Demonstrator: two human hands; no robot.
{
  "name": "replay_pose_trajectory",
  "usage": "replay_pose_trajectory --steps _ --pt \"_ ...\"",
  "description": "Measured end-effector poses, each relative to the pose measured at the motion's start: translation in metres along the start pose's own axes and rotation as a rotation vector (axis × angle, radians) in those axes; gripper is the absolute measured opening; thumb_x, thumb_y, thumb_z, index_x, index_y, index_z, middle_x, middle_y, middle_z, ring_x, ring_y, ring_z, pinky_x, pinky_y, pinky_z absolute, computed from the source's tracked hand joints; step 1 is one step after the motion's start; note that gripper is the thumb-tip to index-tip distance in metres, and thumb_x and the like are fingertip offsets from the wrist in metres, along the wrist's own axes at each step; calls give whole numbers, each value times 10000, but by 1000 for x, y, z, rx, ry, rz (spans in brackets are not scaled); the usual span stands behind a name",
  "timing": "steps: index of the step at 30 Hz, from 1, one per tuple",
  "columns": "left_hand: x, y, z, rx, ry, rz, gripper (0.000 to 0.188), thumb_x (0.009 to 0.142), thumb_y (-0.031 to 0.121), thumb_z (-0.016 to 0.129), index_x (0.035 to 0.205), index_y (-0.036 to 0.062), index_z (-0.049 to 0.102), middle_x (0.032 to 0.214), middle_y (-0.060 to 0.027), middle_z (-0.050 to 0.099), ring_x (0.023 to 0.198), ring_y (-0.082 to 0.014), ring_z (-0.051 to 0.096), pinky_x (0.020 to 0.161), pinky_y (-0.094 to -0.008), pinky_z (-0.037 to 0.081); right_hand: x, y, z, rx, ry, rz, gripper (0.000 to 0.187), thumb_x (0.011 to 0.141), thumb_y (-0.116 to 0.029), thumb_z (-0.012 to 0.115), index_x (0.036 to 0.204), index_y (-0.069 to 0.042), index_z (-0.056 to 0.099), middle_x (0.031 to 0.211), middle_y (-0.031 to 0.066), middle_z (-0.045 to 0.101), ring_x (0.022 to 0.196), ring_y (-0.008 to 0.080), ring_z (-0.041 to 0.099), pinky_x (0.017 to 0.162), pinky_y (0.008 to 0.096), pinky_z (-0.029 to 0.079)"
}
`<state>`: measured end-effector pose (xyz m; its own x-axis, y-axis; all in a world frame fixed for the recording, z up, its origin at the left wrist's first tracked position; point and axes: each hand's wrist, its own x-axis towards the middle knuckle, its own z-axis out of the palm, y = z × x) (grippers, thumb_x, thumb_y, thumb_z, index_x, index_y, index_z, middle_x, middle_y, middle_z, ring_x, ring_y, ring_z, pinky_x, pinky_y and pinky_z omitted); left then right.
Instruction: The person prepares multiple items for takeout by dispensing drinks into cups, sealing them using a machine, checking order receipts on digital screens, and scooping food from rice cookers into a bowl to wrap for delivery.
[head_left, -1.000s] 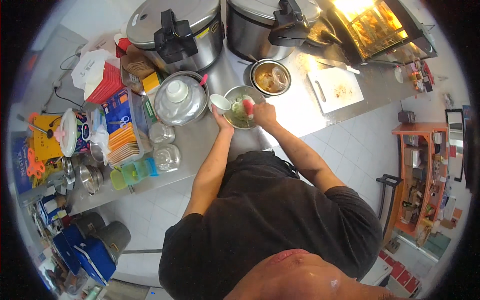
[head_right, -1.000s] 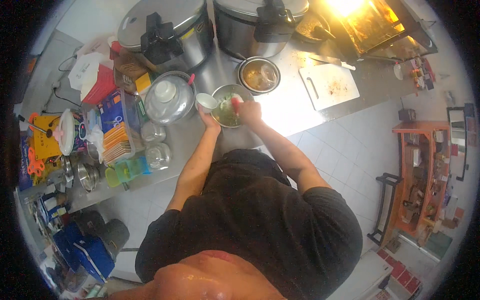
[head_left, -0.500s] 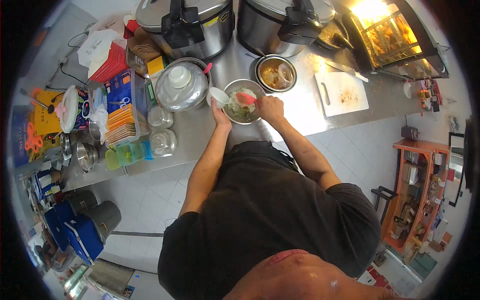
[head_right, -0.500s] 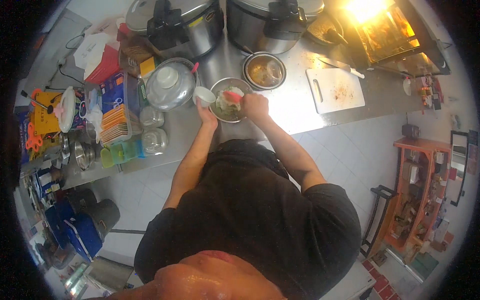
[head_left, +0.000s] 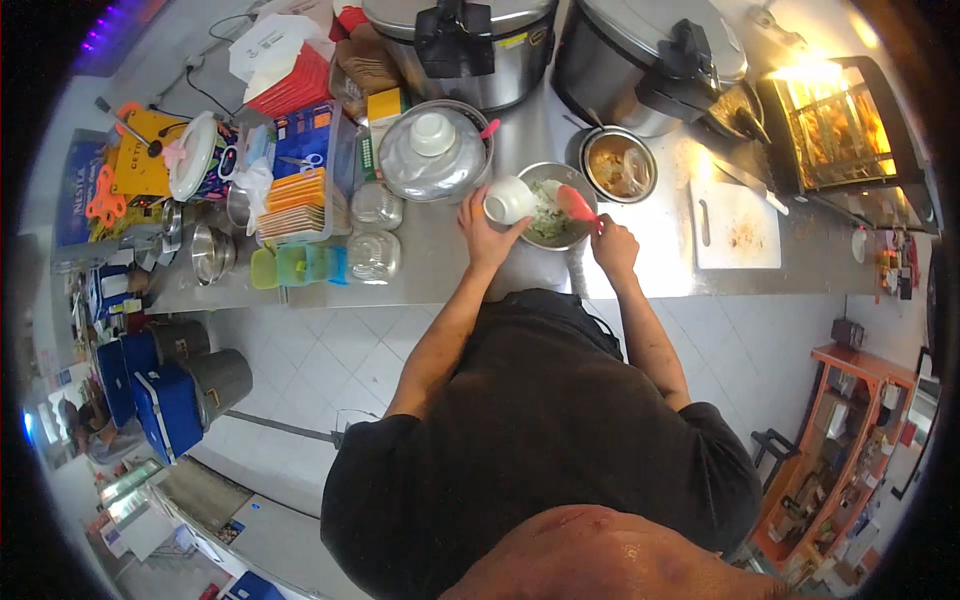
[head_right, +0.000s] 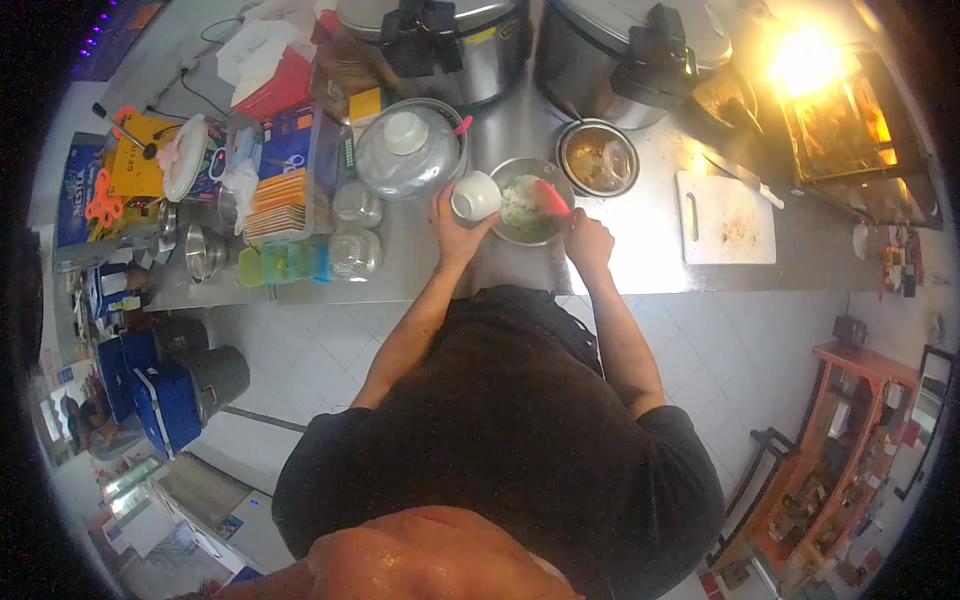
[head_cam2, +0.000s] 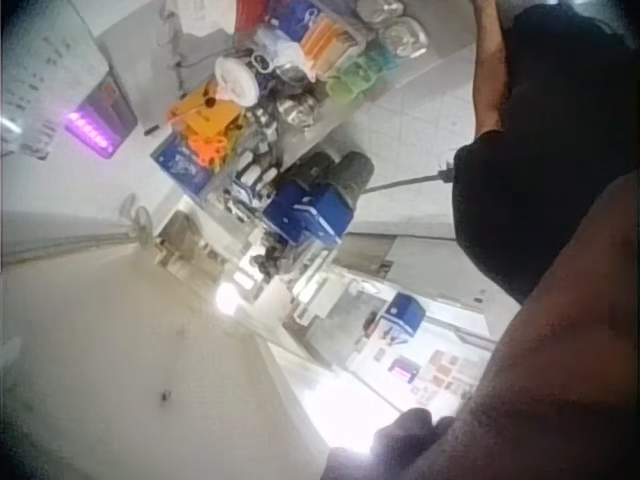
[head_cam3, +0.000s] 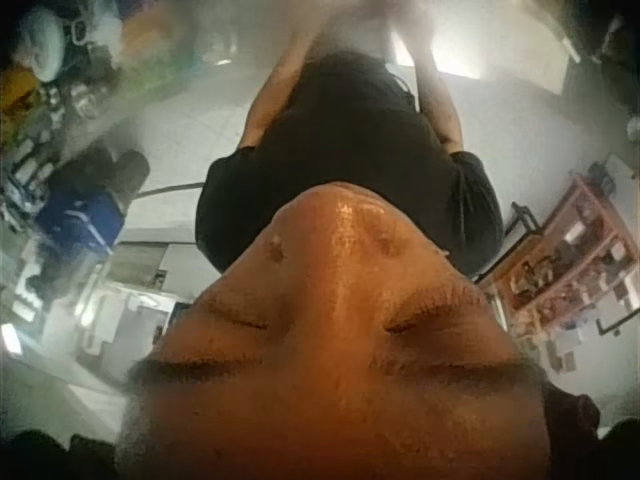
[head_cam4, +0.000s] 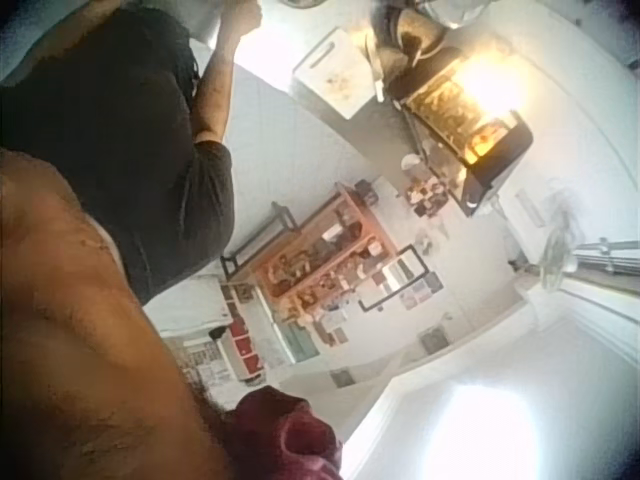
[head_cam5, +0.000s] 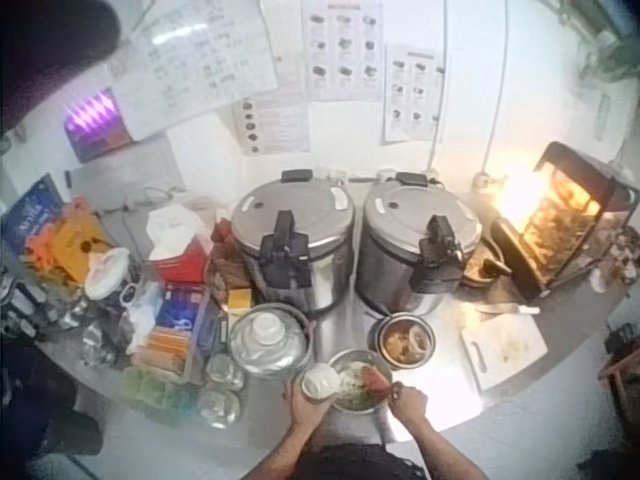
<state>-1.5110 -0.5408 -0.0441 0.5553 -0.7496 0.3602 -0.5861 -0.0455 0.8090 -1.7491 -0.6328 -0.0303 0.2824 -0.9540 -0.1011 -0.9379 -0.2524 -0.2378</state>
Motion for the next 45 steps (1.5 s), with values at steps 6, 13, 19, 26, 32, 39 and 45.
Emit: replay_pose_trajectory --steps 6,13,19,26,32,39,45 --pt "108 -1 -82 375 201 -247 952 630 396 889 1431 144 440 1429 -124 421 1354 -352 352 1073 -647 204 -5 7 10 113 -42 49 279 957 -364 547 1039 -121 654 830 199 704 746 403 697 656 511 547" --pt "130 -31 -69 568 97 -137 1047 657 448 876 1486 83 351 1401 -176 416 1323 -391 352 1065 -606 241 4 4 17 122 -2 -24 260 966 -310 523 1010 -79 634 843 192 704 763 404 693 683 518 545" --pt "52 -23 -44 338 -13 -87 799 791 426 791 1387 25 440 1295 -202 522 1231 -378 472 989 -501 368 18 14 13 -1 48 -41 207 942 -245 535 1005 -71 628 858 165 701 739 362 699 639 482 557" --pt "-35 -76 67 -459 -476 -797 300 972 163 603 1143 -24 442 1008 -202 611 741 -307 704 650 -412 610 42 -10 32 -104 -1 -143 174 913 -199 533 930 -81 661 768 147 701 673 338 703 575 466 559" --pt "-24 -56 69 -631 -469 -860 186 1003 41 509 1114 -1 366 1008 -194 582 730 -280 709 597 -376 647 8 -32 40 -134 -133 -234 186 881 -220 563 906 -92 695 737 185 699 681 356 710 599 476 559" --pt "-34 -65 59 -703 -465 -900 182 1006 42 503 1094 51 344 1001 -204 578 750 -321 713 623 -411 648 28 -29 24 -50 -86 -176 217 866 -217 565 804 -70 711 733 191 698 707 363 714 637 481 569" --pt "-45 -64 46 -790 -457 -903 194 1011 53 500 1117 60 338 1014 -194 586 798 -336 717 663 -418 649 38 -25 27 -93 -92 -175 217 877 -219 558 829 -69 706 747 194 703 702 369 714 631 486 570"
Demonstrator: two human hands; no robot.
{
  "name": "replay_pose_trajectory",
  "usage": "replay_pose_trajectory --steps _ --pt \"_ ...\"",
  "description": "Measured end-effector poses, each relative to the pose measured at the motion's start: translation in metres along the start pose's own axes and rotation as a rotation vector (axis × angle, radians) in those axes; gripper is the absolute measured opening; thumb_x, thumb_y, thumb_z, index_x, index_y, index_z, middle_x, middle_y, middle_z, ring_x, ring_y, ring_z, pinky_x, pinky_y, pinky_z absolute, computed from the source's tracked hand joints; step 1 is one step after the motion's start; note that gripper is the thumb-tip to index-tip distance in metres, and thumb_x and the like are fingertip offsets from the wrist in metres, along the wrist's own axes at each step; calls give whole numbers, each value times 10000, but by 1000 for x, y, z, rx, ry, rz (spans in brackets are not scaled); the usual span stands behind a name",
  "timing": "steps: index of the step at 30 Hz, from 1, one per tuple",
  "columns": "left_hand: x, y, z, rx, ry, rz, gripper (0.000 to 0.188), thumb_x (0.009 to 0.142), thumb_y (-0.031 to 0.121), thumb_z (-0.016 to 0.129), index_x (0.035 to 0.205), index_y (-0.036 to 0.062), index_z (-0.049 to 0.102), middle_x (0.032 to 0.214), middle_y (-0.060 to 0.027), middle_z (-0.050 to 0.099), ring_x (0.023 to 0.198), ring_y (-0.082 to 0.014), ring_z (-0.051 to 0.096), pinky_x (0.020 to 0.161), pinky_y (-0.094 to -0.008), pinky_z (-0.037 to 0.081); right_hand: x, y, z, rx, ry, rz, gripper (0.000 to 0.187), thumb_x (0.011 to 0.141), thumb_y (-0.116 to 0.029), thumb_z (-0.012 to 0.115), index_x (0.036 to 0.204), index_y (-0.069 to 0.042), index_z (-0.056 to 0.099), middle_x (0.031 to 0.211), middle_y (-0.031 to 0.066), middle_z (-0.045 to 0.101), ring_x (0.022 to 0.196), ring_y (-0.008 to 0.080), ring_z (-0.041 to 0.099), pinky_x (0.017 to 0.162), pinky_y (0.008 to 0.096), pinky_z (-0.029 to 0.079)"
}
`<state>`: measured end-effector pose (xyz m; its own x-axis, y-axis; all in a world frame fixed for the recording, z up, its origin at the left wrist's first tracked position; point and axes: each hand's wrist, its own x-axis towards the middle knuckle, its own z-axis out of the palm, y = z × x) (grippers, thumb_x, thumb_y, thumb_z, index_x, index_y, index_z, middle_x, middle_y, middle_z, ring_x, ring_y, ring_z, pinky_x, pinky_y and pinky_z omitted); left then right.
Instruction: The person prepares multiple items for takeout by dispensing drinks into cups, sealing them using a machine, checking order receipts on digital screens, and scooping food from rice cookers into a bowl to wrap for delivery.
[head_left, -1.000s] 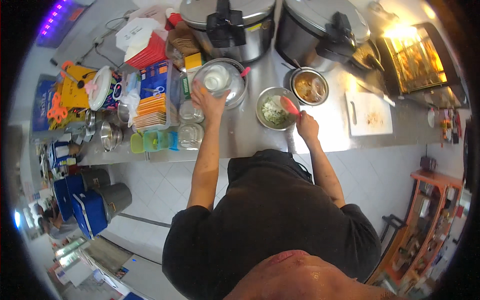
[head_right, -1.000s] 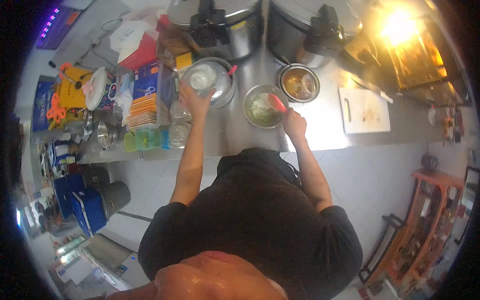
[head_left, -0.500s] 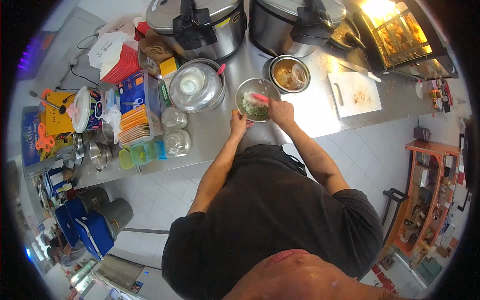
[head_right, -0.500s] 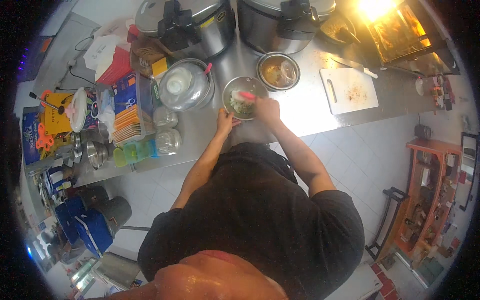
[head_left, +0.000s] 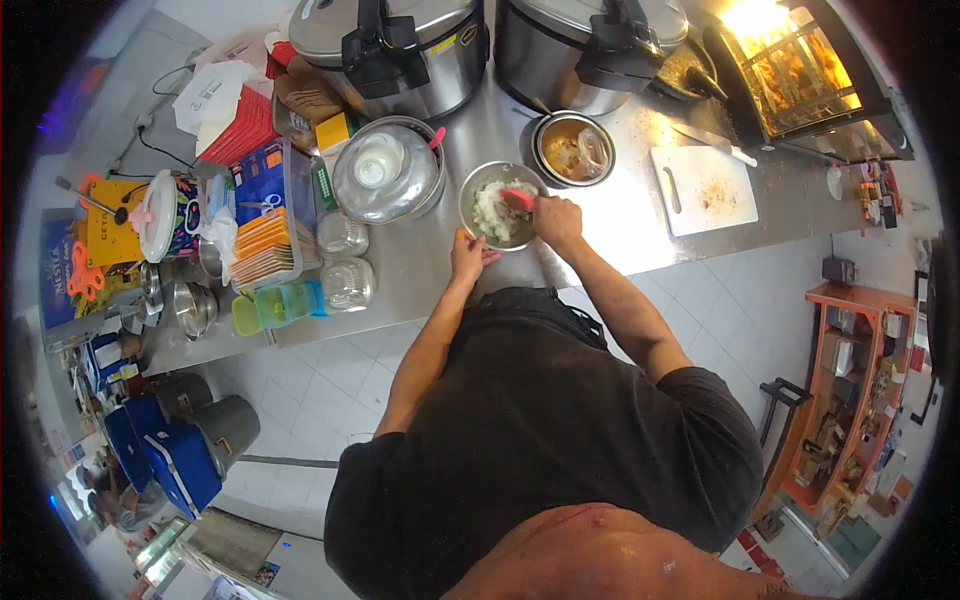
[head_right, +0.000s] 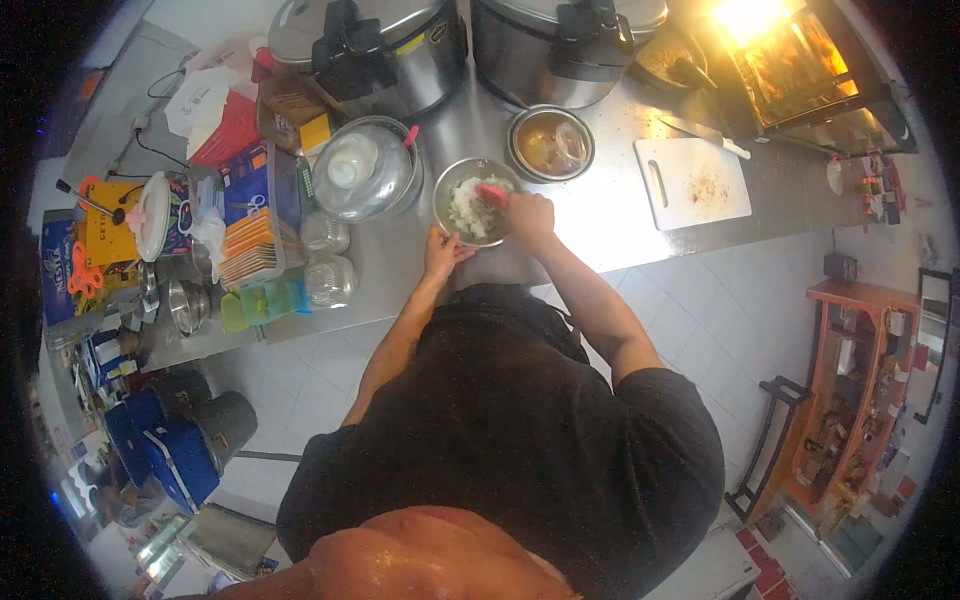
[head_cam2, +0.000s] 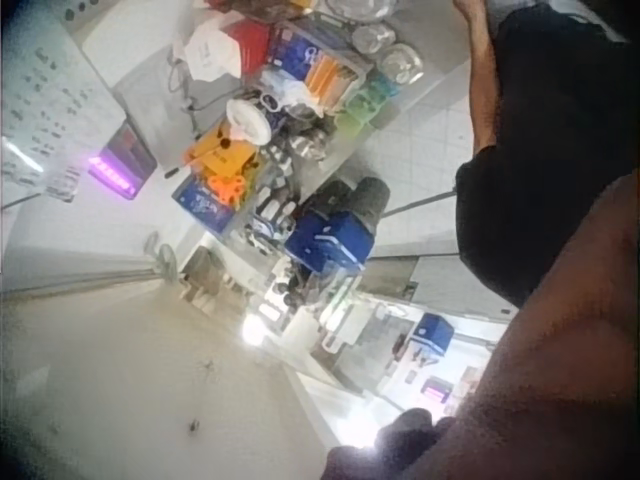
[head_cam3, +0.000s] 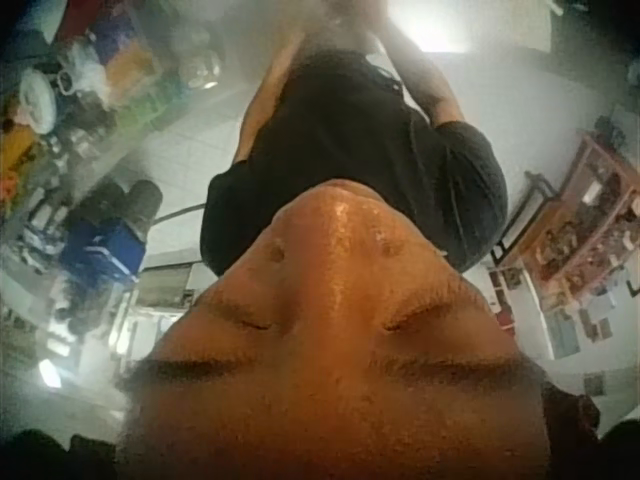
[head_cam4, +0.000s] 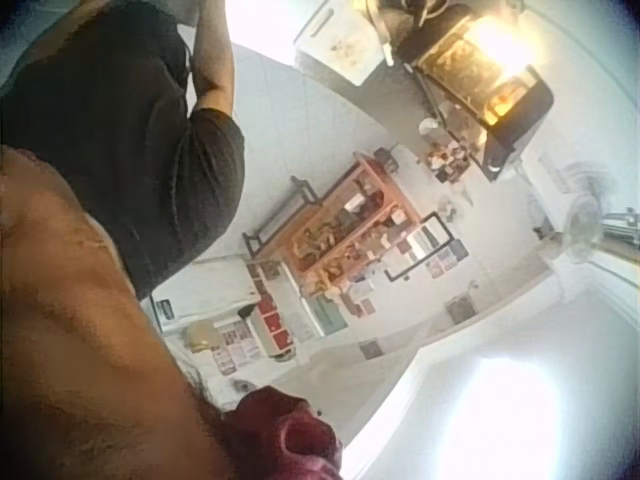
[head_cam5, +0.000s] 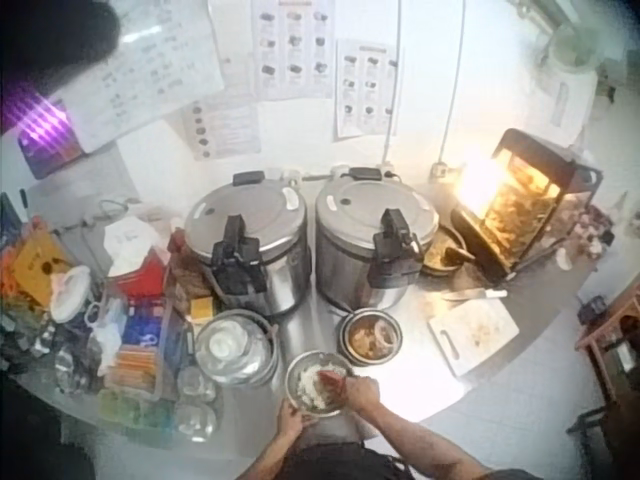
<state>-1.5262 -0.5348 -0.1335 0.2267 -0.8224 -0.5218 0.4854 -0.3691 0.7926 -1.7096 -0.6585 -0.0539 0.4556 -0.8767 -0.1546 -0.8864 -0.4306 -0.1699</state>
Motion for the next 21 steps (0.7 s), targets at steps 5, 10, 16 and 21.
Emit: replay_pose_trajectory --steps 5,10,16,21 --pt "-4 20 3 56 -119 -10 194 1015 67 495 1124 61 335 1027 -197 589 829 -333 717 683 -416 647 8 -19 -5 18 12 -27 177 881 -221 582 894 -98 708 801 168 720 717 341 720 623 482 569" --pt "2 31 -4 54 -132 -38 218 1027 92 481 1191 36 348 1122 -241 586 872 -348 713 741 -408 644 -17 -47 -13 14 -4 -109 173 865 -226 597 918 -105 707 825 153 724 741 329 723 651 460 572" --pt "-4 30 4 6 -64 -6 197 1022 80 486 1150 10 354 1097 -220 576 885 -343 711 750 -424 641 -21 -4 1 -4 9 -98 210 885 -266 597 812 -100 703 765 148 709 686 330 709 617 466 561" --pt "-15 19 0 -37 -81 17 201 1030 95 480 1159 33 339 1133 -226 562 888 -344 709 759 -436 639 -2 4 -15 -32 157 26 221 902 -249 557 898 -77 697 772 155 709 704 341 718 608 472 568"
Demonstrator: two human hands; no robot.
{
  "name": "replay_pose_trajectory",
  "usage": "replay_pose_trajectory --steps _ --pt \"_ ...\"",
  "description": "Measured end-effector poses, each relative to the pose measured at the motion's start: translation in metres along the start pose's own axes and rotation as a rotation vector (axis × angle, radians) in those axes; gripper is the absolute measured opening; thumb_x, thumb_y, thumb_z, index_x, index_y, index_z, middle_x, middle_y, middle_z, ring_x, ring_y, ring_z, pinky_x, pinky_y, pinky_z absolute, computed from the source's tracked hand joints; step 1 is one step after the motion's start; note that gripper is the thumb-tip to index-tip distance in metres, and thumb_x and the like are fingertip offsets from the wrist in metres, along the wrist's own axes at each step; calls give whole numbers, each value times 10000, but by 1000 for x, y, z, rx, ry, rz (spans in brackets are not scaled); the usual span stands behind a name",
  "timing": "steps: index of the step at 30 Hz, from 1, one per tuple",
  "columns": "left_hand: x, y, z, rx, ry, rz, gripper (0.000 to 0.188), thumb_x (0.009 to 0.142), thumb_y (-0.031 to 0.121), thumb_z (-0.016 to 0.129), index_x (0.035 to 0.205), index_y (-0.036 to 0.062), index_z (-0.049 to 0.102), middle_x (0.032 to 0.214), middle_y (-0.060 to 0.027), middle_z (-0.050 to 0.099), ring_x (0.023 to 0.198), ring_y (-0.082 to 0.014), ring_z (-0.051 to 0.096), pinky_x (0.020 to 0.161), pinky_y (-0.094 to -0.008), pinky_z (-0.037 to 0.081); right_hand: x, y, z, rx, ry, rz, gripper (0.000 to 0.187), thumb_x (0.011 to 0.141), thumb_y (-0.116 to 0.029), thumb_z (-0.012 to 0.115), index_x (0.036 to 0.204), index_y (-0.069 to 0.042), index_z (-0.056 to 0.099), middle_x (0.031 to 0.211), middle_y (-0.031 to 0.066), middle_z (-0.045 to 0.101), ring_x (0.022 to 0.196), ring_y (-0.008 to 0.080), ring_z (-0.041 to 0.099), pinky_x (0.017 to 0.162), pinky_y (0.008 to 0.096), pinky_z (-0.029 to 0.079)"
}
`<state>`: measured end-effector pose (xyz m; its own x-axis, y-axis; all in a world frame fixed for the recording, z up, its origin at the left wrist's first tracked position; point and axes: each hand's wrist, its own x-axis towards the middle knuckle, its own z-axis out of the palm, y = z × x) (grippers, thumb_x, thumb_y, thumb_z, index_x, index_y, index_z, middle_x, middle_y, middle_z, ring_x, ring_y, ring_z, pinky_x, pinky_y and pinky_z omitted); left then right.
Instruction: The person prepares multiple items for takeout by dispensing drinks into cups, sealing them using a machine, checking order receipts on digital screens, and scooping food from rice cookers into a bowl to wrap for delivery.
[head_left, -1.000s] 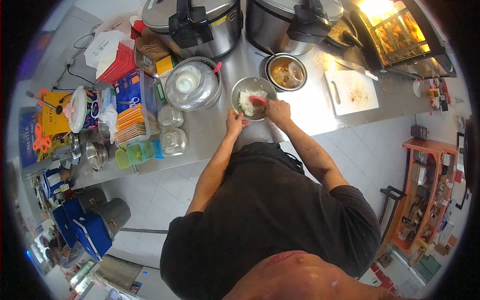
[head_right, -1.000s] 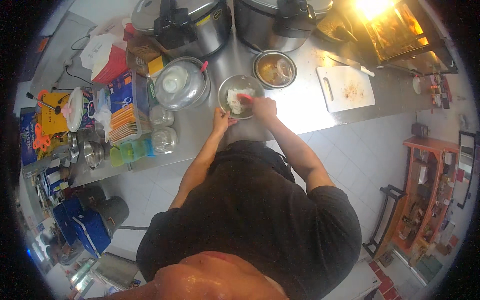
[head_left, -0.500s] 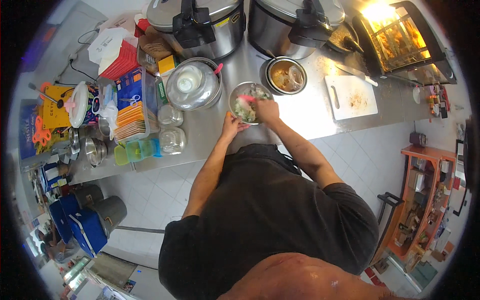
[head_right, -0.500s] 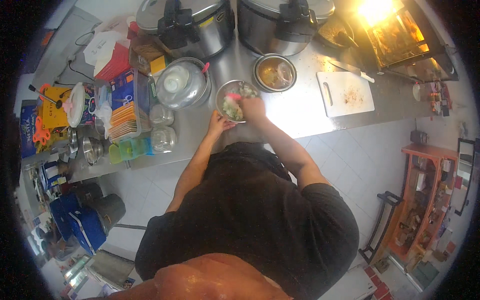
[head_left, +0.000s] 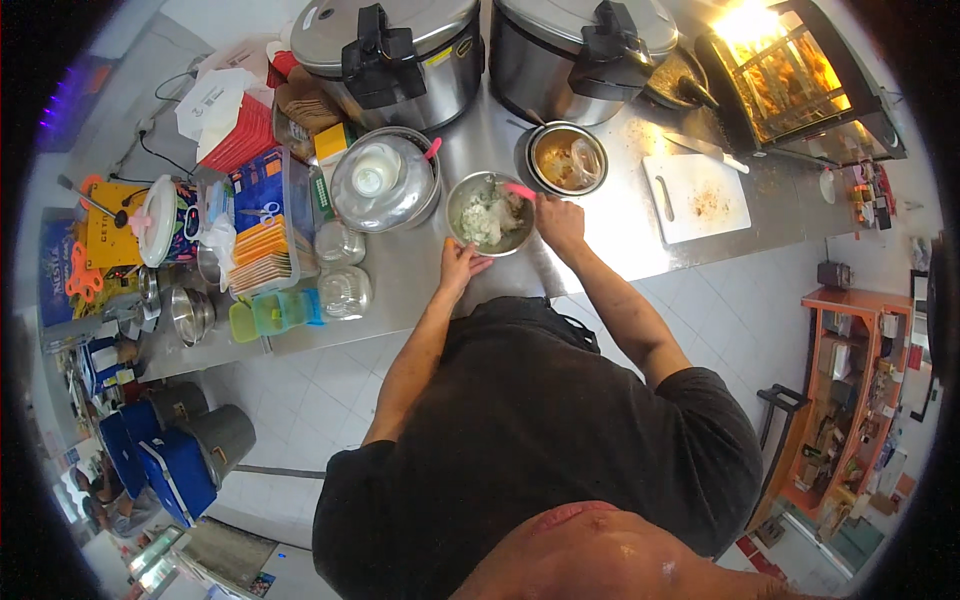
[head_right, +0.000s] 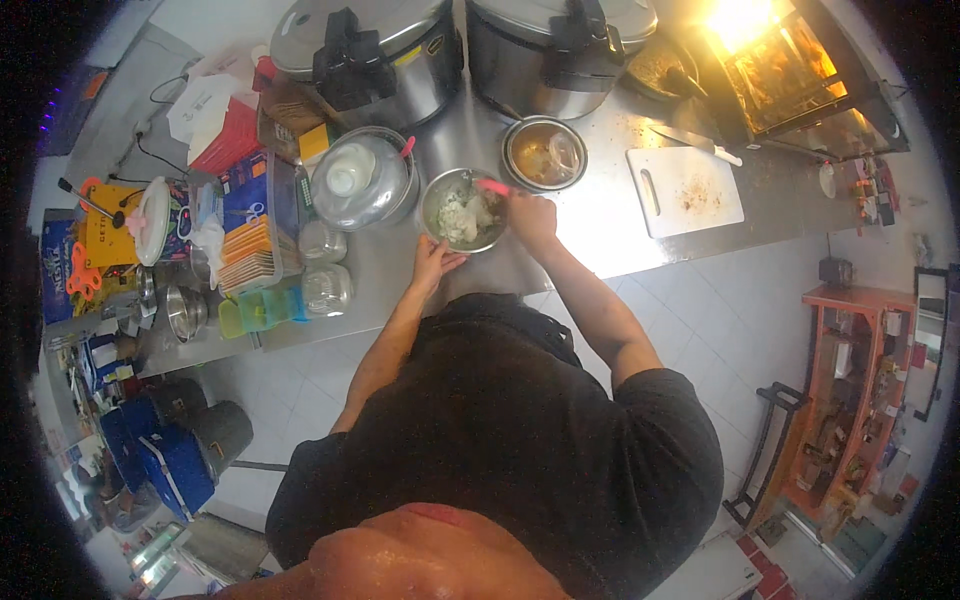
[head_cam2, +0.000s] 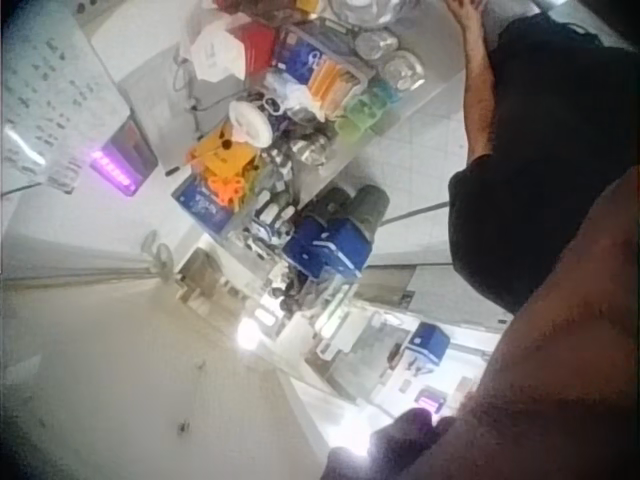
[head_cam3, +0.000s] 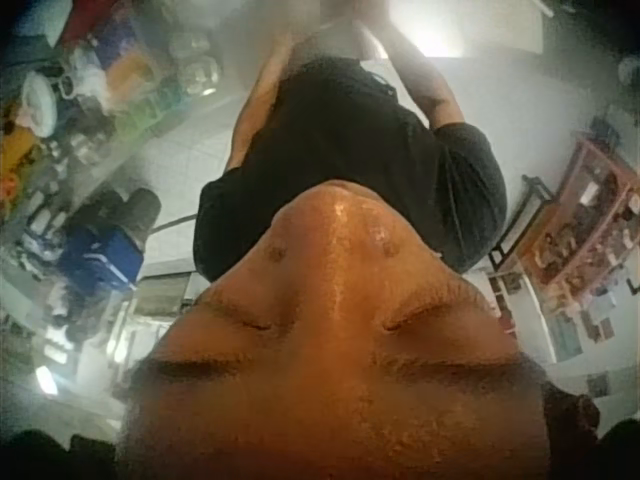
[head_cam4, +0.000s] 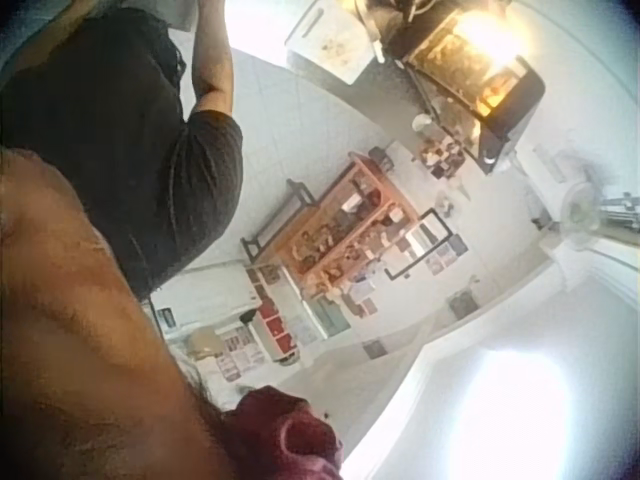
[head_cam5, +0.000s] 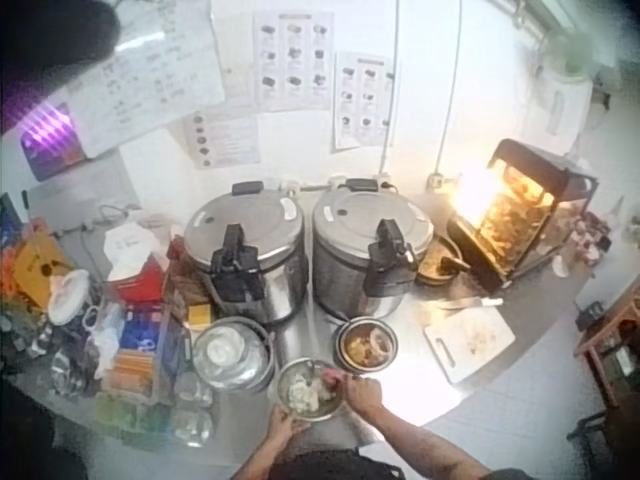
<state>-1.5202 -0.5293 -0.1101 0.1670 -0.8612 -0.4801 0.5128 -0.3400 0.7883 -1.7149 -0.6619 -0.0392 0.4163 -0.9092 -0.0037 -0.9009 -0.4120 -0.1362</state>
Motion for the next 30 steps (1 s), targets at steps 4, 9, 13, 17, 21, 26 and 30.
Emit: replay_pose_trajectory --steps 4,9,13,17,21,26,30 --pt "5 8 25 -18 -3 13 190 1036 107 475 1136 57 322 1138 -218 556 896 -340 706 778 -442 632 0 -22 34 65 -132 36 228 893 -265 569 953 -79 685 785 175 709 720 361 715 616 484 562" --pt "6 11 15 23 -4 11 167 1043 120 463 1106 73 316 1082 -187 550 924 -341 697 796 -450 628 -19 -47 0 102 -166 -69 240 884 -309 597 931 -96 698 765 162 708 733 357 717 650 483 564" --pt "10 -5 4 -6 10 -11 164 1047 137 458 1102 79 315 1051 -173 541 924 -355 693 800 -459 628 -13 -33 11 41 -239 -181 263 902 -329 585 881 -108 728 772 175 712 701 351 716 625 483 563" --pt "10 -11 -1 -18 20 -42 158 1050 140 448 1102 70 316 1068 -175 537 911 -363 696 800 -469 630 -5 -25 -3 125 -175 -45 329 920 -323 558 811 -72 741 800 195 719 728 379 714 653 490 569" --pt "13 -24 -8 -33 25 -26 171 1048 125 443 1137 67 309 1103 -190 532 907 -364 700 796 -471 632 -4 -22 8 12 -240 -88 262 877 -243 569 802 -51 730 806 203 716 722 374 717 647 489 571" --pt "5 -24 -14 -35 1 20 197 1042 96 436 1181 71 299 1129 -204 520 923 -361 700 790 -462 634 -2 -15 -9 26 -67 14 219 893 -223 542 951 -80 697 756 169 696 691 364 711 598 487 560" --pt "9 -13 10 48 -51 -33 194 1038 76 429 1184 72 300 1148 -210 520 939 -361 699 787 -450 635 2 -26 51 67 -175 8 250 931 -295 545 984 -97 688 811 180 711 685 366 705 591 483 557"
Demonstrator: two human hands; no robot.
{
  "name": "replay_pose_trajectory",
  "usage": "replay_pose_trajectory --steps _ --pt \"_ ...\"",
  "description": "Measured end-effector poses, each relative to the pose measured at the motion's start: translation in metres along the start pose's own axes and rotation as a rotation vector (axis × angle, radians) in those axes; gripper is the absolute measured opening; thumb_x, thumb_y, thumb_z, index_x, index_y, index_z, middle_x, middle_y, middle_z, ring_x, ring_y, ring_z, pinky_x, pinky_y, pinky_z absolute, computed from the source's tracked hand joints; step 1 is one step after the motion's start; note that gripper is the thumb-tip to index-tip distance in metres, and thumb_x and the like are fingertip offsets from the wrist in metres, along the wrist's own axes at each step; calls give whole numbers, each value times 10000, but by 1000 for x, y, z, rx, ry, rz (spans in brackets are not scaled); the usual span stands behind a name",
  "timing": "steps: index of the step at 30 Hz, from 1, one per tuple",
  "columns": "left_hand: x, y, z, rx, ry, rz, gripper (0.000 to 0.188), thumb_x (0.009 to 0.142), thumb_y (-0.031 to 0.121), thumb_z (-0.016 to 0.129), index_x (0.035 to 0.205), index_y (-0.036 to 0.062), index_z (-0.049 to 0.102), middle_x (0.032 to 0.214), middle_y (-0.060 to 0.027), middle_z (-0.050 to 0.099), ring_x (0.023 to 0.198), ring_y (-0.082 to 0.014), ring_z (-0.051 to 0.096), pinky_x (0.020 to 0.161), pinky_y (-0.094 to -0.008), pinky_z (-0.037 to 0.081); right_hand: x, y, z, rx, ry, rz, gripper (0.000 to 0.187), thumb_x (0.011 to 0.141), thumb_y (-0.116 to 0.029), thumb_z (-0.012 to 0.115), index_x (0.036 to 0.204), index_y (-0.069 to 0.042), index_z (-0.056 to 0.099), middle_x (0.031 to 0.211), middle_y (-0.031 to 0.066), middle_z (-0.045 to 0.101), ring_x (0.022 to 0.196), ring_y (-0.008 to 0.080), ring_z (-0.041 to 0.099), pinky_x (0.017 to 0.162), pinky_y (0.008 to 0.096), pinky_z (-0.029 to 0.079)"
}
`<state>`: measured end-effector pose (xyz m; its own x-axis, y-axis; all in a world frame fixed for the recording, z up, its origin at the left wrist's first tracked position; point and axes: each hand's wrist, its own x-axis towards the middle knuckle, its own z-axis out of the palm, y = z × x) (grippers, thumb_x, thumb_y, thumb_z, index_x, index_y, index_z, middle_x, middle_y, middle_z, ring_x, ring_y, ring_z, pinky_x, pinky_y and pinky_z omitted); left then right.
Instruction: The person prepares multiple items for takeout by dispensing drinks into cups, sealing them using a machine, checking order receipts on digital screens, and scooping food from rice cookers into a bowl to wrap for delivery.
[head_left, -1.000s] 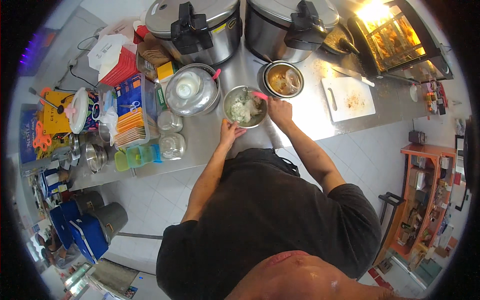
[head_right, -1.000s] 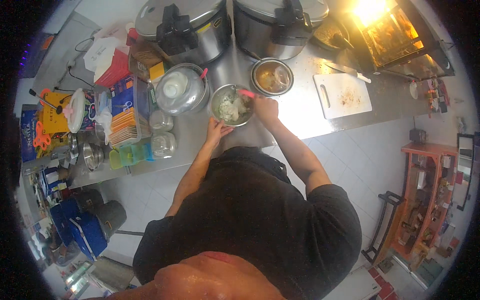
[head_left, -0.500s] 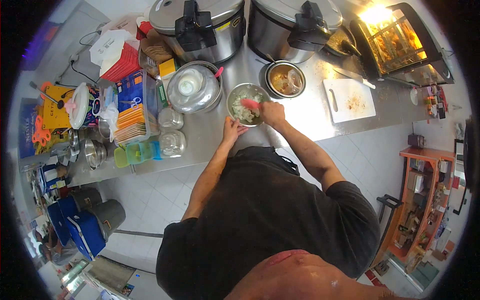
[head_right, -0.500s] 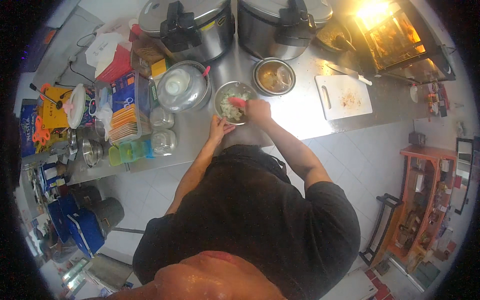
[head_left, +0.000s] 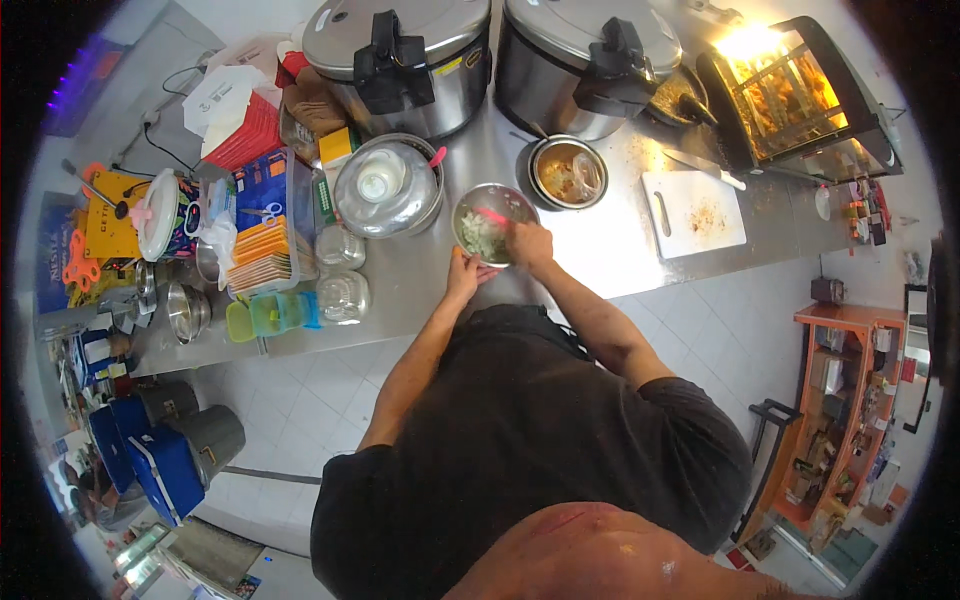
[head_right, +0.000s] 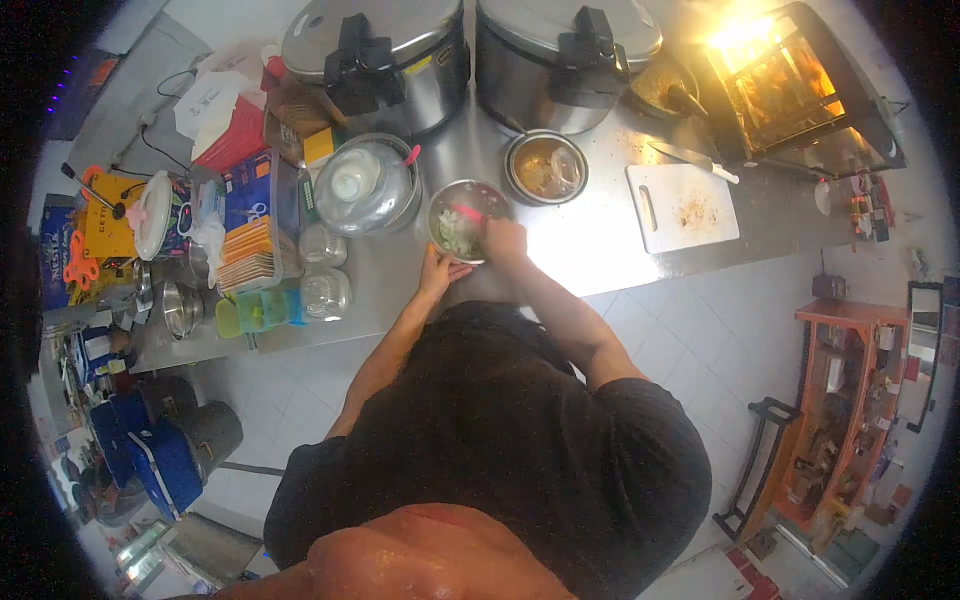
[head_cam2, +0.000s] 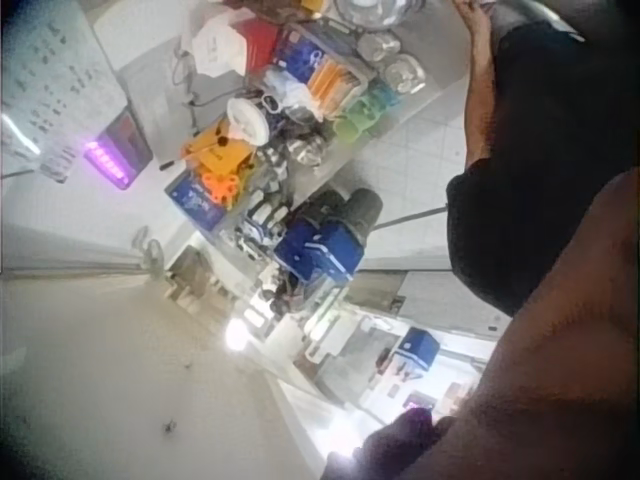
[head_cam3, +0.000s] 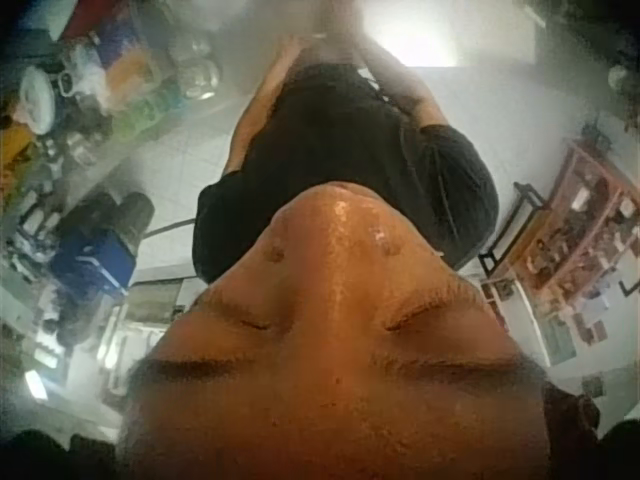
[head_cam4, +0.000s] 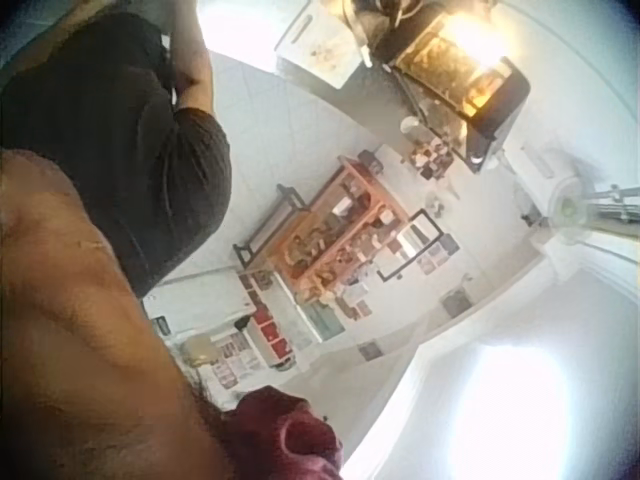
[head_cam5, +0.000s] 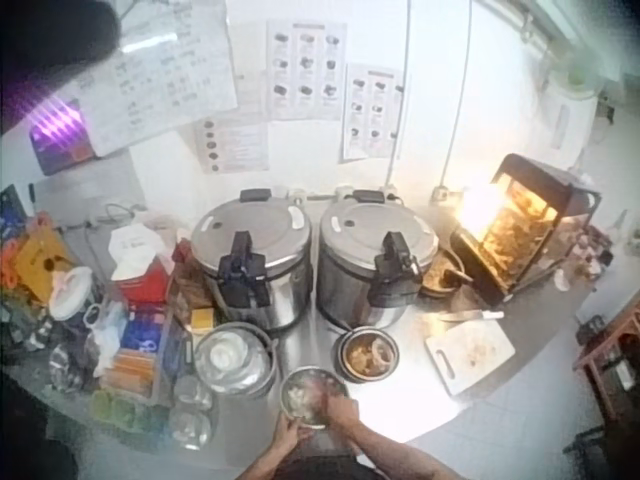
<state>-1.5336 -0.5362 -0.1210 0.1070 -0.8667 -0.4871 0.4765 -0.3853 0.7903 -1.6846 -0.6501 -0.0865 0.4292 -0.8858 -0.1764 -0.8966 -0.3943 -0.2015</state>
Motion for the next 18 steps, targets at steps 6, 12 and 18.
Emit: replay_pose_trajectory --steps 6,12,18 --pt "1 22 0 -4 -1 11 164 1043 88 423 1168 49 325 1164 -229 534 951 -360 696 826 -448 626 -32 -12 -22 7 -17 -167 235 941 -293 545 955 -123 707 795 168 707 726 333 715 622 472 559" --pt "-4 19 -9 -6 29 11 148 1046 94 424 1141 33 330 1109 -219 544 940 -366 693 824 -458 627 -7 -18 -68 -119 -150 -114 225 833 -276 633 892 -92 749 903 169 729 823 322 730 685 451 574" --pt "-2 12 -8 -7 52 -11 124 1043 87 429 1101 47 326 1102 -216 541 956 -376 689 823 -472 627 20 5 -43 -279 -8 -330 192 834 -225 621 888 -99 755 896 151 735 808 292 735 664 408 583"
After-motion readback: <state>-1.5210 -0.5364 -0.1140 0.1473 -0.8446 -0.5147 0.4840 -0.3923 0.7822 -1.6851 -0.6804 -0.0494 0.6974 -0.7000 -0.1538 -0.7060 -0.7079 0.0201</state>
